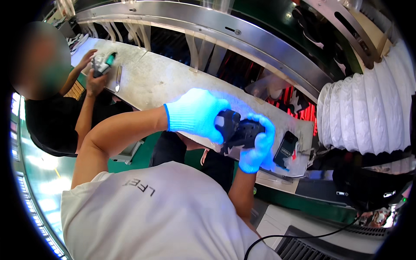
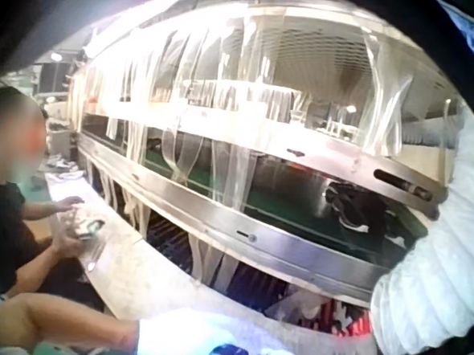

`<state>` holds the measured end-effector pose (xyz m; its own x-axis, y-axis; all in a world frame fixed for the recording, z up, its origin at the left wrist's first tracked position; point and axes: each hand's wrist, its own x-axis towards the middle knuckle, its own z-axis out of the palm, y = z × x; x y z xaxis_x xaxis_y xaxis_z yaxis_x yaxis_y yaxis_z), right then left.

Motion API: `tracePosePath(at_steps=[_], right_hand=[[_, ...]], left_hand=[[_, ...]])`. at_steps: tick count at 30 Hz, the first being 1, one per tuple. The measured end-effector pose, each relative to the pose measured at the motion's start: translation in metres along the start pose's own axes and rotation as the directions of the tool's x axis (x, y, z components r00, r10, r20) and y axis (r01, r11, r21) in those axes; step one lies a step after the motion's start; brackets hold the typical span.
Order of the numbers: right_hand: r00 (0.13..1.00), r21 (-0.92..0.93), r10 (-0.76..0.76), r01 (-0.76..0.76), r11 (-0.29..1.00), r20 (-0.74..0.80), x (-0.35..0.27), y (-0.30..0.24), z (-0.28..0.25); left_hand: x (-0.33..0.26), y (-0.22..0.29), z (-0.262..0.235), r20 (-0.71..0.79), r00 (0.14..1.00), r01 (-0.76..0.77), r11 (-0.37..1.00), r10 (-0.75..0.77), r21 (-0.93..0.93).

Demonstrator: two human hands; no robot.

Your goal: The person uses a small black tool to scrape and clean the surface of a white and green sneaker. They repeatedly rub the tool along the shoe's upper and sole, rotating the shoe to access different areas. The person works on one shoe at a time, placing it on a workbench and occasionally picking up a second shoe to repeat the process.

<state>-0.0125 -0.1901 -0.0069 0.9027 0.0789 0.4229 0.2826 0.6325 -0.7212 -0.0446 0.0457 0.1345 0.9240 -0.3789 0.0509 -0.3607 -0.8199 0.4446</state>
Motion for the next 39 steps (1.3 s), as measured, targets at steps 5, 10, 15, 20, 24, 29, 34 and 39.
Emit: tracePosePath(at_steps=[5,10,15,20,24,29,34,39], right_hand=[[0.972,-0.270,0.084,-0.022,0.963,0.219,0.007,-0.024,0.009],[0.965,-0.279,0.122,-0.054,0.959,0.231,-0.007,-0.016,-0.005],[0.982,-0.307,0.131,-0.083,0.948,0.137,-0.029,-0.001,0.019],[0.991,-0.077,0.021,-0.031,0.997,-0.129,-0.035,0.015,0.031],[0.994,-0.208,-0.055,0.035,0.978,-0.094,-0.027,0.013,0.027],[0.994,-0.322,0.105,-0.103,0.941,-0.012,-0.046,0.030,-0.018],[0.966,-0.209,-0.010,0.066,0.976,0.258,-0.022,0.024,-0.041],[0.955,-0.064,0.088,-0.073,0.995,0.285,-0.021,0.027,-0.040]], left_hand=[[0.003,0.012,0.001,0.090,0.996,0.010,0.999,-0.014,0.045],[0.000,0.009,-0.004,0.186,0.981,0.043,0.999,-0.048,0.033],[0.005,0.013,-0.005,0.325,0.945,-0.001,0.994,-0.036,0.112],[0.001,0.011,-0.008,0.316,0.948,-0.028,0.982,-0.033,0.186],[0.012,0.009,-0.006,0.343,0.939,-0.067,0.981,0.000,0.183],[0.021,0.010,0.001,0.277,0.953,-0.173,0.973,0.126,0.153],[0.036,0.014,0.001,0.306,0.940,-0.208,0.964,0.150,0.165],[0.043,0.016,0.006,0.294,0.932,-0.265,0.951,0.210,0.160]])
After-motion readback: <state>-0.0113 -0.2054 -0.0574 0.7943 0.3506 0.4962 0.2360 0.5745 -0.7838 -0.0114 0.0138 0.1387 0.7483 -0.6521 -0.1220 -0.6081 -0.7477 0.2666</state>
